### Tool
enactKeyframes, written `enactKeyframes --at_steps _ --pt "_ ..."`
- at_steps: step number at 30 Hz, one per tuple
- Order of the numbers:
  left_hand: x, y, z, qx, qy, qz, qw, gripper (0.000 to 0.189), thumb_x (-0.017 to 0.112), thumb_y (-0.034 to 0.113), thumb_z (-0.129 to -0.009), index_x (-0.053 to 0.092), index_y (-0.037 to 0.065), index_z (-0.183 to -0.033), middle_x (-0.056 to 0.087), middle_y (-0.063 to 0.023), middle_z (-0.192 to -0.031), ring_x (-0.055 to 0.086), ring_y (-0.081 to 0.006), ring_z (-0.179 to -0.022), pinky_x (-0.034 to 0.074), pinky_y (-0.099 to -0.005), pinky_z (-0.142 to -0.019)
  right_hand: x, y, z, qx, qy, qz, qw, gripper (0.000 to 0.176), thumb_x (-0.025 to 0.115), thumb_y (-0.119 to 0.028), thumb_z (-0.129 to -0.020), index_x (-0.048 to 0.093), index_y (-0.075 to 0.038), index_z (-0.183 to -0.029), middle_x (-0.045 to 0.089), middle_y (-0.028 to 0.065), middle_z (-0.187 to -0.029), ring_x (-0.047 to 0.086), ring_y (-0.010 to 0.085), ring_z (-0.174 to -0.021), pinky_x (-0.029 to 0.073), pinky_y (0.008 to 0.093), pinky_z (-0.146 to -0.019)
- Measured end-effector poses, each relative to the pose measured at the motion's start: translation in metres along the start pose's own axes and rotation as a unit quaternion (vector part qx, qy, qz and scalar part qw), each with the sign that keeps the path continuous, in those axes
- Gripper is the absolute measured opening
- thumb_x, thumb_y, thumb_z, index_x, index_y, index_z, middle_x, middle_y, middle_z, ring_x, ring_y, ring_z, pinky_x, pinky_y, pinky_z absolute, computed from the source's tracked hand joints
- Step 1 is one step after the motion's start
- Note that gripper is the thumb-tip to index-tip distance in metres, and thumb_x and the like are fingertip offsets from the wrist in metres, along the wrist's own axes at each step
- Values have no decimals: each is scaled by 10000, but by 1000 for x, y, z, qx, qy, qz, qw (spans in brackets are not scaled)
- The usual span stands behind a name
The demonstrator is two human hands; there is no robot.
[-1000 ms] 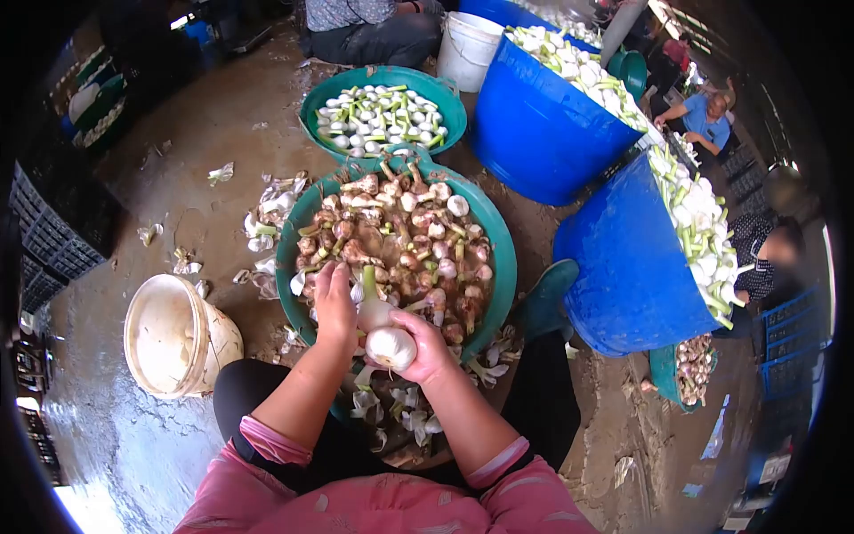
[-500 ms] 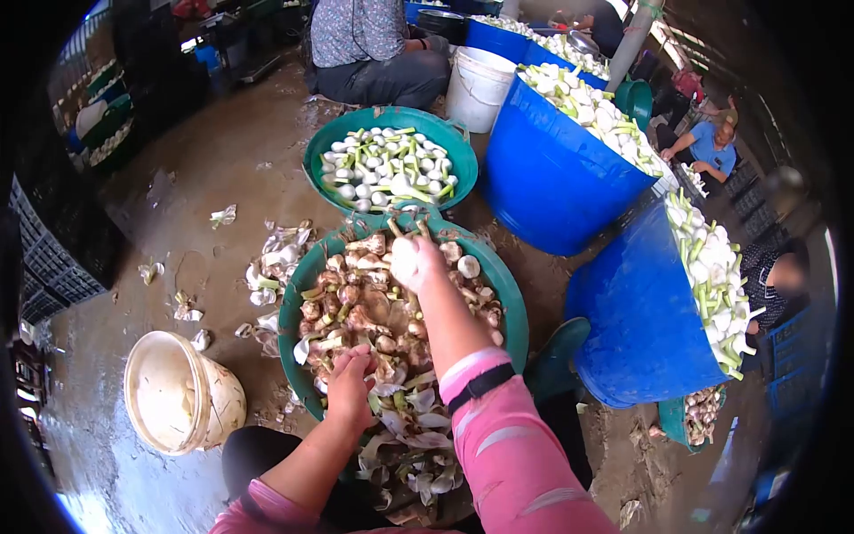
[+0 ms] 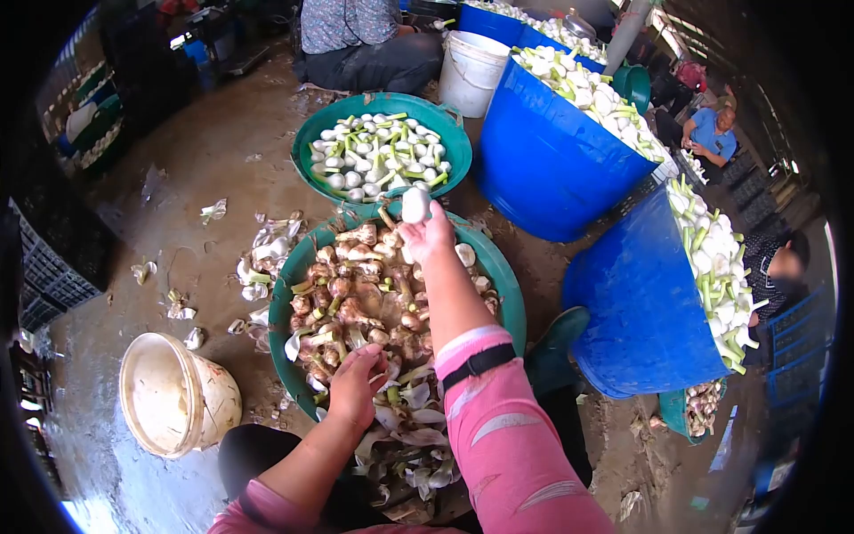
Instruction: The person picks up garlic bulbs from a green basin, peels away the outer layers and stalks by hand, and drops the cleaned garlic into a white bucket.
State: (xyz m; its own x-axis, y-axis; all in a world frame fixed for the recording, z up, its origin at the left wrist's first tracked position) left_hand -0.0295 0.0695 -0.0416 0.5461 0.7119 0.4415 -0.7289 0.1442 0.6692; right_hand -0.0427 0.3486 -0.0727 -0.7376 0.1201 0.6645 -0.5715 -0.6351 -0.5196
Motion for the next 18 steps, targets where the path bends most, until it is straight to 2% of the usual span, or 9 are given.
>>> enactKeyframes --at_steps 1,4,5,6,7,11,15,16,18 --pt "-1 -1 -1 -6 3 5 1000 153 464 158 -800 517 100 -931 534 24 -821 488 -92 -773 384 -262 -724 14 -9 -1 5 91 2 996 439 488 -338 -819 408 -12 -1102 483 133 -1073 464 263 -962 357 427 -911" --pt "-4 -3 -5 -8 -2 2 1000 153 466 165 -801 519 102 -930 533 22 -821 488 -92 -773 383 -261 -721 -18 15 -8 -98 24 301 948 265 523 -270 -779 564 -31 -889 589 126 -873 547 284 -859 436 390 -774" --pt "-4 -3 -6 -6 -6 -7 1000 154 467 171 -802 520 102 -929 534 21 -824 489 -93 -775 382 -261 -720 -65 32 -43 -208 -13 670 712 264 515 -292 -750 590 -43 -796 607 120 -809 559 325 -816 431 392 -751" --pt "-2 -3 -4 -5 -8 -3 1000 154 467 171 -802 520 102 -929 534 21 -824 489 -93 -775 382 -261 -720 -93 50 -28 -227 -4 812 538 262 481 -338 -785 617 -119 -737 594 126 -749 576 216 -812 448 321 -741" --pt "0 -3 -1 -5 -15 -10 1000 158 470 178 -801 522 101 -928 537 20 -827 490 -92 -781 383 -262 -716 -92 55 13 -53 54 857 510 239 521 -314 -751 604 -122 -865 563 138 -978 521 256 -968 403 375 -828" --pt "1 -7 8 -9 -67 -41 997 179 475 192 -793 528 96 -934 541 14 -825 497 -94 -795 384 -270 -709 -150 92 80 -257 77 883 385 387 518 -223 -732 488 -171 -1115 290 134 -1284 311 312 -1160 316 427 -903" --pt "-2 -1 7 -23 -27 -14 999 186 470 174 -785 537 84 -933 547 3 -835 505 -106 -787 386 -275 -717 -166 92 77 -230 16 903 362 271 498 -221 -747 550 -145 -1002 503 156 -1024 444 338 -1001 363 418 -853" --pt "-1 0 8 -21 -23 -17 999 185 465 165 -788 537 79 -935 549 0 -838 508 -113 -784 388 -275 -721 -163 80 68 -212 32 875 433 239 489 -211 -750 567 -132 -962 555 148 -929 495 331 -948 392 421 -812" --pt "1 -2 13 -20 -38 -28 999 187 462 161 -789 535 80 -941 548 -1 -835 509 -115 -785 388 -275 -723 -162 71 46 -134 87 884 440 227 478 -204 -759 583 -117 -941 577 154 -934 551 318 -867 435 410 -752"
Point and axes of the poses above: each hand's wrist, its own z-axis away from the middle knuckle, its own x-axis out of the palm, y = z × x, the point moved 1 cm from there along -z, towards the middle knuckle
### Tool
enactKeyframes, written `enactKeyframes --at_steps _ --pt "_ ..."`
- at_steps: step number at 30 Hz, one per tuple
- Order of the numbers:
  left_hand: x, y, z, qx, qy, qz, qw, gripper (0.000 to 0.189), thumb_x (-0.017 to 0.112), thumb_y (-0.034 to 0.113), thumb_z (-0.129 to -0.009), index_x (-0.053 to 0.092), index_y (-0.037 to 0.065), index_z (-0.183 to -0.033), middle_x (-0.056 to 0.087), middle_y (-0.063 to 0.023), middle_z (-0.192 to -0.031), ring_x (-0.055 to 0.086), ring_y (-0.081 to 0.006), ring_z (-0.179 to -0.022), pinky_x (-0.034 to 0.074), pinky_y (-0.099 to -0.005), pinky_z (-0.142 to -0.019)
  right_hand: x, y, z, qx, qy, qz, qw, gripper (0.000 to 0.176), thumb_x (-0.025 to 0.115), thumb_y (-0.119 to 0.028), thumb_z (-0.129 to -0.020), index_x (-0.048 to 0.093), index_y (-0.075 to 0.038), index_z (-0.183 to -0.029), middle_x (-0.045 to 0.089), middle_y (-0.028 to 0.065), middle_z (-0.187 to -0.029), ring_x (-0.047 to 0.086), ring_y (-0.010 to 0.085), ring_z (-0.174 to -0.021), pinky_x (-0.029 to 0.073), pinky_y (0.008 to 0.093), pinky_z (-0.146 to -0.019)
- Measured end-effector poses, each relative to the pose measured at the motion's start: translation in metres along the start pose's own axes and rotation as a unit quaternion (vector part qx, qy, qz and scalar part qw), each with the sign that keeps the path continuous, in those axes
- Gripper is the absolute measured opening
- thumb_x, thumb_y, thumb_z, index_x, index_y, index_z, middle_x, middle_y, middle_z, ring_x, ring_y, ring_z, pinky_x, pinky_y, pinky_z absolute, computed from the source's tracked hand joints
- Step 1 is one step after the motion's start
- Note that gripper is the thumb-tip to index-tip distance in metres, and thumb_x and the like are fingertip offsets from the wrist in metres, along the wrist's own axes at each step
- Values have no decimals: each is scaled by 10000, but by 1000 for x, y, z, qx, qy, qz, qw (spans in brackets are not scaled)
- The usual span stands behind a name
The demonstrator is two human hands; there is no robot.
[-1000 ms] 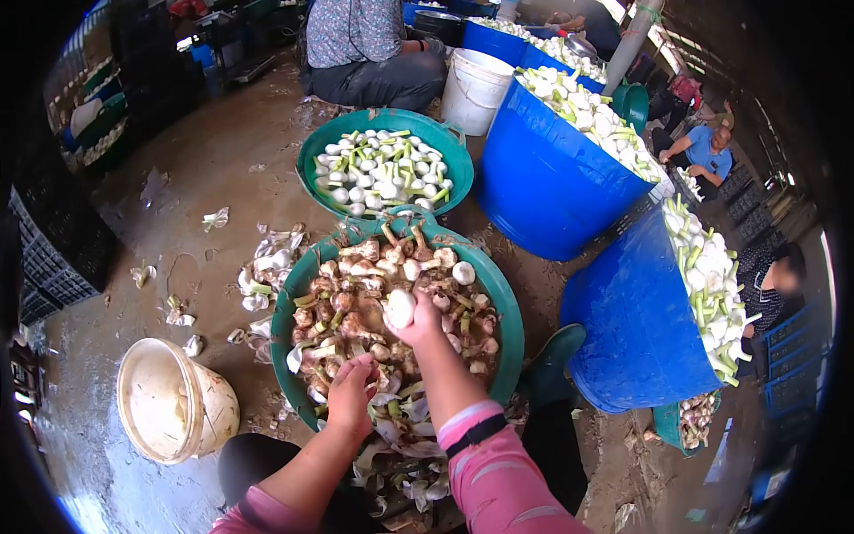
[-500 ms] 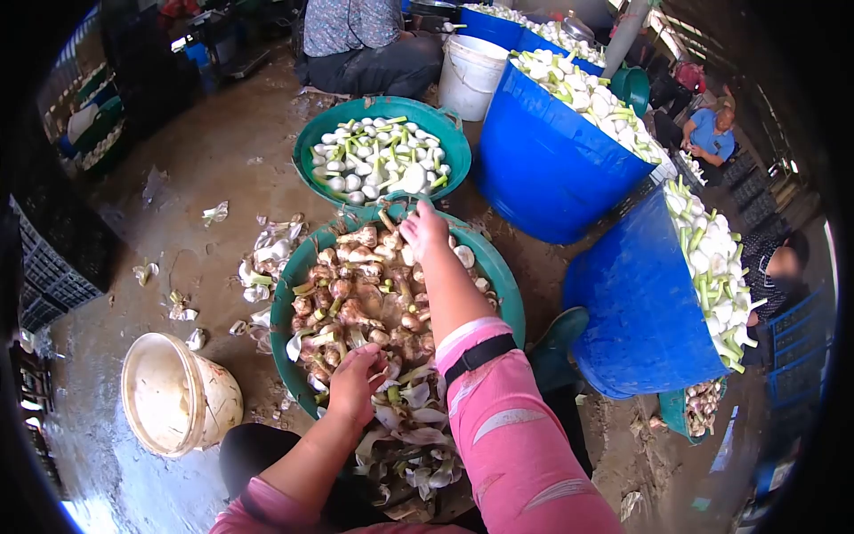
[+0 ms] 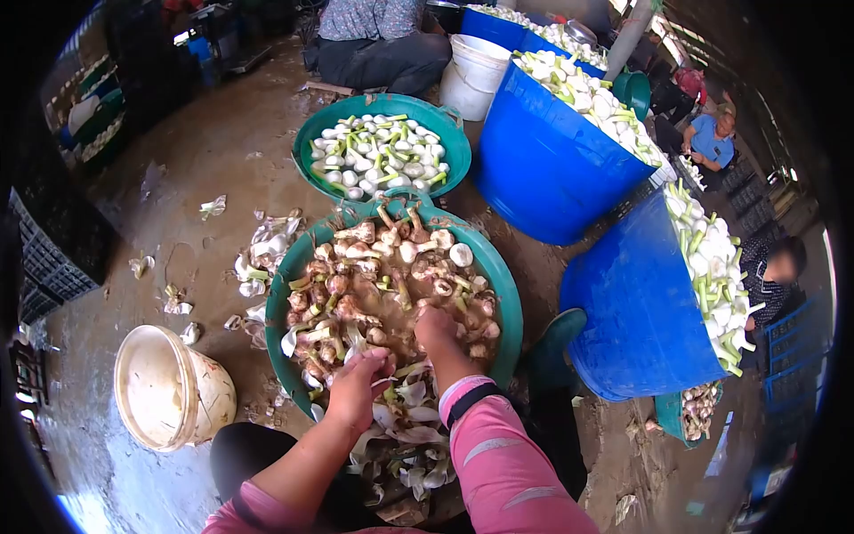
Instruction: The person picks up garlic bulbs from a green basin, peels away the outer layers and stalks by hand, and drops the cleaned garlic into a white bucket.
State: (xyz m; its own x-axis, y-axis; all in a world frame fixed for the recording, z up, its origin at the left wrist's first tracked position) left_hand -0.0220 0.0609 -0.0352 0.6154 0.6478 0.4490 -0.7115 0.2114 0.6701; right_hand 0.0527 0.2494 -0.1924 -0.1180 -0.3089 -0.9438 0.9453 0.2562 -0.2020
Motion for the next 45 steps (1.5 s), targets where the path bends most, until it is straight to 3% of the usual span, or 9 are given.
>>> enactKeyframes --at_steps 5,11,16,21,28,35,41,43,45 --pt "-5 -3 -12 -15 29 -6 999 184 459 155 -792 527 85 -948 541 -3 -827 506 -116 -782 388 -268 -719 9 -6 -5 41 -11 32 999 214 475 -237 -778 598 -128 -916 585 128 -964 557 290 -871 438 382 -739" --pt "3 9 -21 -138 -21 120 983 340 463 409 -823 493 102 -965 546 -29 -777 523 -137 -656 426 -282 -588 -94 -23 106 -201 54 -510 835 104 522 -12 -742 556 -33 -838 588 110 -784 570 260 -705 442 287 -615" --pt "6 14 -8 -182 -238 115 947 307 471 384 -832 518 88 -899 576 -50 -724 543 -138 -580 443 -232 -505 -165 -15 171 -396 141 -230 878 81 508 -3 -733 544 -39 -796 579 137 -893 540 299 -855 393 382 -769" --pt "10 20 32 -2 -256 31 966 280 532 214 -819 452 98 -1061 584 -69 -878 578 -160 -688 473 -239 -573 -179 -19 207 -260 220 -396 853 161 523 -75 -761 592 -36 -902 587 154 -885 564 293 -854 437 348 -717" --pt "6 5 57 136 -173 11 975 353 570 92 -783 392 64 -1087 556 -63 -886 580 -149 -664 488 -228 -549 -183 -35 251 -237 214 -218 922 274 511 -151 -736 577 -72 -990 580 143 -736 557 312 -663 447 396 -573" --pt "0 7 58 267 -194 -135 934 348 580 108 -787 368 59 -1058 577 -63 -796 567 -126 -613 456 -224 -527 -196 -54 252 -154 185 -128 962 198 484 -219 -743 604 -63 -722 563 158 -635 548 339 -610 428 427 -548" --pt "-16 25 51 69 -314 -60 945 245 485 220 -839 414 108 -1045 572 -94 -798 536 -159 -577 441 -260 -508 -171 -7 201 -21 141 -115 983 261 555 -298 -708 621 -50 -757 596 153 -719 586 276 -666 446 351 -606" --pt "-18 31 57 -17 -332 42 942 267 424 305 -852 432 105 -1029 563 -106 -780 527 -179 -597 424 -276 -493 -125 46 158 74 -44 -34 996 335 566 -345 -708 624 -22 -777 607 152 -785 586 272 -724 446 358 -651" --pt "-20 32 54 -69 -300 61 950 305 427 350 -848 409 123 -1051 538 -70 -748 501 -167 -569 410 -267 -455 -136 26 182 -41 -63 -130 989 372 567 -353 -767 601 -12 -913 609 141 -825 579 202 -751 441 308 -684"
Point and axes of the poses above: each hand's wrist, its own z-axis away from the middle knuckle, its own x-axis out of the palm, y = z × x, the point moved 1 cm from there along -z, towards the middle knuckle
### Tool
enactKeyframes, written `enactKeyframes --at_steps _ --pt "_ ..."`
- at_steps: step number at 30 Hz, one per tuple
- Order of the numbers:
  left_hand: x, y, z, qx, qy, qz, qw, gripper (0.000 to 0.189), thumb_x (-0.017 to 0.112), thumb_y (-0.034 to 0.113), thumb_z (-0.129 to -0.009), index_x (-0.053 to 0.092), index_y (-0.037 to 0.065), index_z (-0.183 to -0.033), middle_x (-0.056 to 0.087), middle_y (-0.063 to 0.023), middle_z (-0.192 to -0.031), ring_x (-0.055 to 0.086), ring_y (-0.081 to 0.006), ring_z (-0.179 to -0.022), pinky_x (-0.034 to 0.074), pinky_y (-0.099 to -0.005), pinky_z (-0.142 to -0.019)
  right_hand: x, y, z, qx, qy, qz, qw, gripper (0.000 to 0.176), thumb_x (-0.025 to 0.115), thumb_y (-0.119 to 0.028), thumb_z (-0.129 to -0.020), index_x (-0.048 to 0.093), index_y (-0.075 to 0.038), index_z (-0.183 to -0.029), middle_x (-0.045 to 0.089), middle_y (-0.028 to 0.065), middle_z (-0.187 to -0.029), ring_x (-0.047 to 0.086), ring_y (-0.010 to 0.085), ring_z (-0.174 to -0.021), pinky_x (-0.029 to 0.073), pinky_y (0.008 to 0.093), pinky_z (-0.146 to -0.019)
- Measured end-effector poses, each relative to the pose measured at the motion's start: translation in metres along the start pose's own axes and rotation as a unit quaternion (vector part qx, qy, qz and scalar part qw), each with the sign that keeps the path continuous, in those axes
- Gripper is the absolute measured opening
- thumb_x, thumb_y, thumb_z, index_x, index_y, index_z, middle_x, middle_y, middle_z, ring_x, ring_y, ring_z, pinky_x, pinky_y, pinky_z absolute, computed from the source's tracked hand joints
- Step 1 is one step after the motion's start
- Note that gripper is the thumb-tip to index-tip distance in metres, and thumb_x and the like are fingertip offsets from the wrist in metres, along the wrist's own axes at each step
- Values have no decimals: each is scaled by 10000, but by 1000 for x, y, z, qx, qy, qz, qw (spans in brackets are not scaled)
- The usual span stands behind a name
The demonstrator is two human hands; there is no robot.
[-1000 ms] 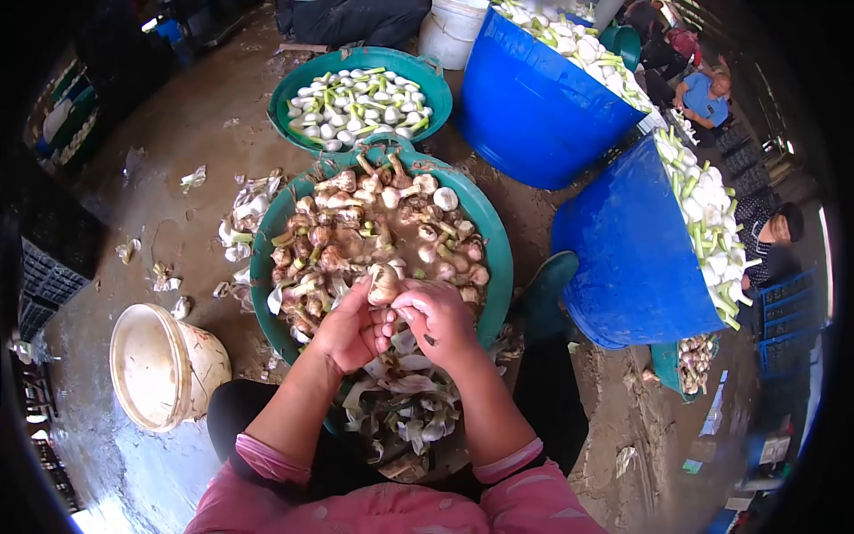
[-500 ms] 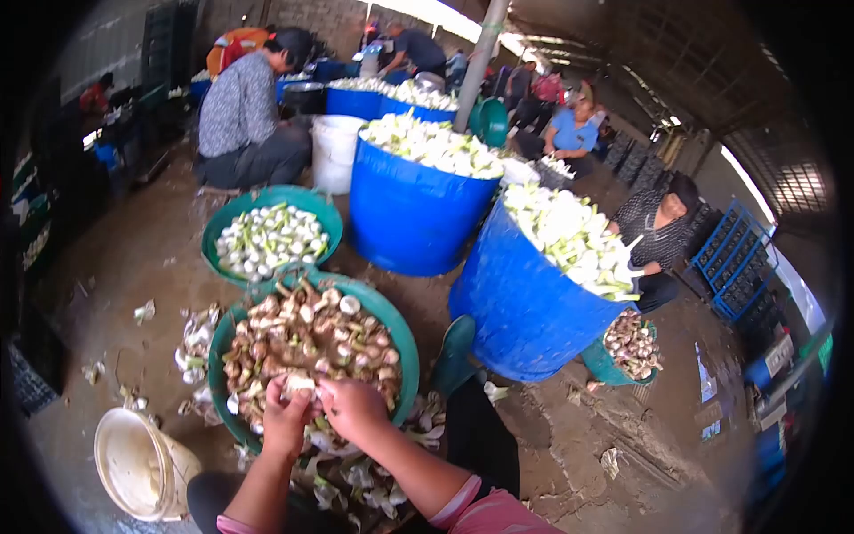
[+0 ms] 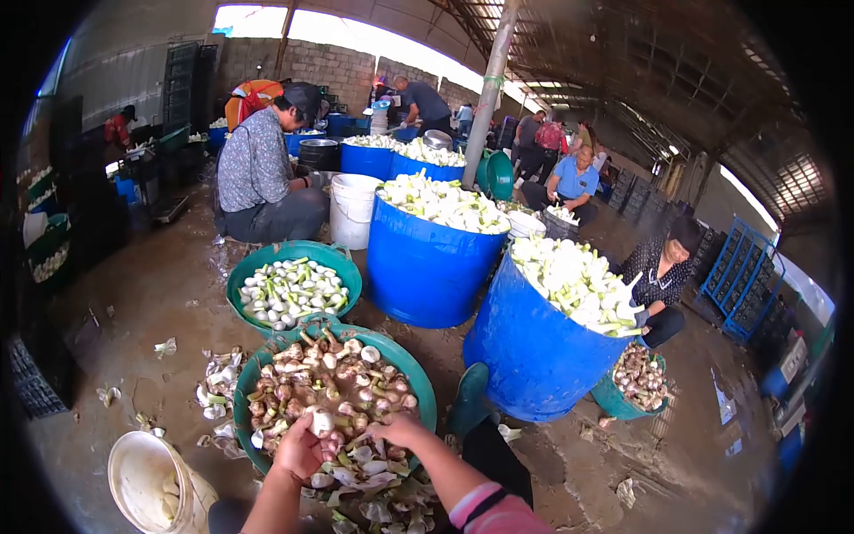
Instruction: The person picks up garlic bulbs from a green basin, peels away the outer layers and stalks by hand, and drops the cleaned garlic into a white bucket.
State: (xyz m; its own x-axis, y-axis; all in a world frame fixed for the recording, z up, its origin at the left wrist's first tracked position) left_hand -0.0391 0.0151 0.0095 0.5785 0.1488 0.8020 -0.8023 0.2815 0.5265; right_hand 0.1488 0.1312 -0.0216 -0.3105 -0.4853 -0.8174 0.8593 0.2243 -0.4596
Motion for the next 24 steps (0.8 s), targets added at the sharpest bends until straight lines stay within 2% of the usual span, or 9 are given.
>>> enactKeyframes --at_steps 2,4,8,12,14,15,20,22,24 --pt "-10 -8 -8 25 -6 -46 999 325 492 377 -819 413 135 -1021 510 -41 -696 479 -136 -537 391 -245 -431 8 -32 21 -195 140 -320 917 329 529 -261 -820 547 -12 -1036 604 142 -846 554 148 -760 427 279 -702" --pt "7 -7 -1 36 16 -80 996 361 656 244 -730 406 126 -962 490 -19 -655 462 -110 -503 360 -215 -408 -13 -58 47 -229 -3 -213 950 313 506 -183 -836 502 -28 -1107 604 123 -894 540 111 -795 417 263 -721" --pt "2 -11 -6 23 10 -125 992 335 646 162 -719 410 128 -954 512 -23 -676 487 -111 -527 373 -210 -426 -17 -58 51 -251 90 -109 957 207 526 -189 -807 574 -54 -957 604 134 -779 590 206 -692 439 299 -624" --pt "9 -13 -5 62 50 -308 948 307 636 139 -692 451 78 -929 531 -27 -717 505 -105 -587 415 -218 -501 -5 -58 55 -252 176 -93 947 186 504 -208 -789 578 -41 -826 574 161 -709 557 326 -661 421 382 -562" --pt "2 -14 -9 175 74 -515 836 387 661 160 -666 462 46 -977 533 -25 -749 499 -100 -661 429 -234 -600 -3 -58 55 -232 171 -84 954 191 497 -213 -782 579 -43 -805 569 160 -690 549 336 -657 420 395 -562" --pt "-1 -14 -10 156 68 -526 833 473 673 186 -654 444 29 -1038 535 -26 -778 487 -103 -715 419 -241 -665 0 -56 52 -195 168 -87 962 195 492 -218 -783 580 -44 -800 569 162 -687 550 337 -657 421 396 -566" --pt "2 -18 -8 165 -38 -466 868 487 685 215 -662 438 35 -1042 539 -37 -773 492 -101 -693 421 -241 -636 21 -48 40 -44 157 -298 940 217 481 -224 -782 548 -19 -760 559 157 -685 538 342 -662 423 401 -590" --pt "13 -19 -7 14 141 -280 949 507 691 254 -669 451 31 -1057 565 -50 -797 551 -150 -643 438 -255 -594 6 -64 63 -246 337 -26 909 172 522 -174 -773 576 -13 -799 566 165 -688 542 325 -627 423 371 -563" --pt "-3 -32 -18 49 166 -250 953 484 668 274 -709 461 27 -1070 573 -59 -793 557 -122 -611 429 -216 -530 17 -62 62 -254 346 -77 900 157 499 -182 -775 546 -34 -756 561 145 -715 535 328 -646 423 383 -582"
Point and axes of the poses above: each hand's wrist, its own z-axis away from the middle knuckle, its own x-axis out of the palm, y = z × x, the point moved 1 cm from there along -z, towards the middle knuckle
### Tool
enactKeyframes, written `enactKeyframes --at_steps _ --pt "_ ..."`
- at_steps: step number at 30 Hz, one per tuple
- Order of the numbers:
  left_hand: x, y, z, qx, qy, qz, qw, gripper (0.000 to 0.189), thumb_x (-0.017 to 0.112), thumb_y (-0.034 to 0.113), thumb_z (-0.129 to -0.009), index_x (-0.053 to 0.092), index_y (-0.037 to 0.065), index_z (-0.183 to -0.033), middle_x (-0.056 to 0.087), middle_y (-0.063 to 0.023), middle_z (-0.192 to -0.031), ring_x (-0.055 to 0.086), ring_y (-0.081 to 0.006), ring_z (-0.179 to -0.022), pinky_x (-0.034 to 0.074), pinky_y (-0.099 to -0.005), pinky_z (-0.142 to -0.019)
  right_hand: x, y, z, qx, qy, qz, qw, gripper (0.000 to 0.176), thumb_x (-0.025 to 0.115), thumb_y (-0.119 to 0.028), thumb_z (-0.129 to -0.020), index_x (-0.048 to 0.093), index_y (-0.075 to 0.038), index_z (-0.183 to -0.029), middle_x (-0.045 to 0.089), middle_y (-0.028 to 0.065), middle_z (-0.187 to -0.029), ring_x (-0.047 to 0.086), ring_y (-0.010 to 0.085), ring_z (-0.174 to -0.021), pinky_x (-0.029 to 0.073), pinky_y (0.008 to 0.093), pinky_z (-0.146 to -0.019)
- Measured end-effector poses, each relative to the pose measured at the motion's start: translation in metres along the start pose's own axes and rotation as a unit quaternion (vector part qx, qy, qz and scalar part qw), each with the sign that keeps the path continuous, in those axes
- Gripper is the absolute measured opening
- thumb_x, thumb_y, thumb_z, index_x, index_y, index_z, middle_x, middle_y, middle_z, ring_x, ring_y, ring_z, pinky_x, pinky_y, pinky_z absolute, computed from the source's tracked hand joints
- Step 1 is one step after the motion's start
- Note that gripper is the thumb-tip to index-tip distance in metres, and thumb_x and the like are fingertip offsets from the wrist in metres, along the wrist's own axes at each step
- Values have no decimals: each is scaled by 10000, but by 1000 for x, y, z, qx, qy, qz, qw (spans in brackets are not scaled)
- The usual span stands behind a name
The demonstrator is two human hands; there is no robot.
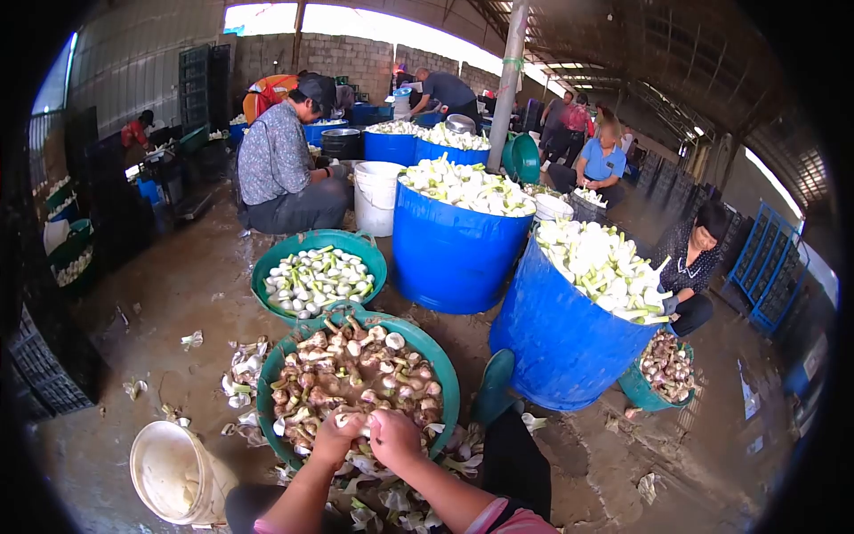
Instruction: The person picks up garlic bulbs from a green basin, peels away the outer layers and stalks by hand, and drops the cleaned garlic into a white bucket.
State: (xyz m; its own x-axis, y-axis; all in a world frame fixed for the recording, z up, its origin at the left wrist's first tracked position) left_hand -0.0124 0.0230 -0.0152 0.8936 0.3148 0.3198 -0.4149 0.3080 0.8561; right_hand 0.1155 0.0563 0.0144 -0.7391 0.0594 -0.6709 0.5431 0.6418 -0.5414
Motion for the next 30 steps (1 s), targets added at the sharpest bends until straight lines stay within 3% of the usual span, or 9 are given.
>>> enactKeyframes --at_steps 2,5,10,14,15,17,23,27,30 --pt "3 4 4 307 -6 -339 889 402 625 219 -751 460 38 -1069 570 -55 -820 553 -119 -632 446 -217 -518 -5 5 -13 256 -116 -59 958 142 496 -158 -798 563 -33 -807 582 119 -719 531 258 -567 416 344 -537" --pt "10 9 5 81 -101 80 988 386 603 122 -739 464 36 -1089 570 -57 -918 576 -147 -770 488 -248 -580 14 32 -19 386 -89 -364 843 181 472 -148 -845 571 -1 -882 572 39 -699 491 102 -569 394 252 -486" --pt "15 25 14 66 -213 296 929 371 502 111 -747 442 26 -1102 559 -94 -926 571 -205 -801 502 -286 -642 9 30 -23 483 76 -564 665 183 466 -190 -857 519 -26 -918 555 65 -755 531 143 -532 455 249 -448" --pt "2 28 13 -4 -137 398 907 288 488 109 -756 436 69 -1037 557 -141 -901 569 -245 -777 500 -279 -652 8 80 -11 459 201 -370 782 232 487 -236 -843 541 -12 -870 571 76 -698 552 188 -529 445 309 -452" --pt "-3 28 7 -12 -123 401 908 190 427 166 -811 439 72 -976 557 -148 -871 571 -250 -733 493 -270 -584 3 90 -7 367 28 -113 923 288 501 -272 -827 539 -1 -916 583 117 -762 568 246 -605 459 345 -528" --pt "-8 18 -4 -16 -42 386 921 227 315 257 -866 446 93 -954 558 -137 -859 558 -229 -651 439 -256 -470 1 93 7 171 -343 251 889 347 509 -298 -816 532 9 -976 584 153 -862 569 293 -726 459 370 -637" --pt "0 -13 -27 -15 187 375 908 281 329 253 -868 523 105 -1008 528 -92 -901 525 -203 -675 453 -304 -514 59 5 -14 218 -167 -402 873 326 471 -238 -845 509 4 -1059 514 126 -1080 481 228 -992 383 304 -836" --pt "-14 -5 -17 14 193 472 860 225 328 212 -863 529 133 -929 537 -37 -761 514 -166 -605 438 -295 -485 101 -15 -63 369 -165 -555 727 176 473 -179 -836 533 -33 -757 587 121 -925 561 190 -827 458 288 -698" --pt "-41 -35 -33 36 215 476 852 194 317 182 -859 505 130 -855 505 -4 -671 487 -135 -530 414 -279 -468 120 -83 -107 282 -209 -475 807 196 444 -218 -858 535 -54 -802 594 110 -910 576 209 -814 468 326 -704"
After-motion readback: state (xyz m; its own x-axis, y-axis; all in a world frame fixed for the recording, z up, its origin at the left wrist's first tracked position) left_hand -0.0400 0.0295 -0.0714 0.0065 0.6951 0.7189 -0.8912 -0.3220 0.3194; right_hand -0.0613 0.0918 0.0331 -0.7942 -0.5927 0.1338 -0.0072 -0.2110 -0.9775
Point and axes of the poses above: each hand's wrist, its own z-axis away from the middle knuckle, its own x-axis out of the palm, y = z × x, the point moved 1 cm from there along -z, towards the middle knuckle
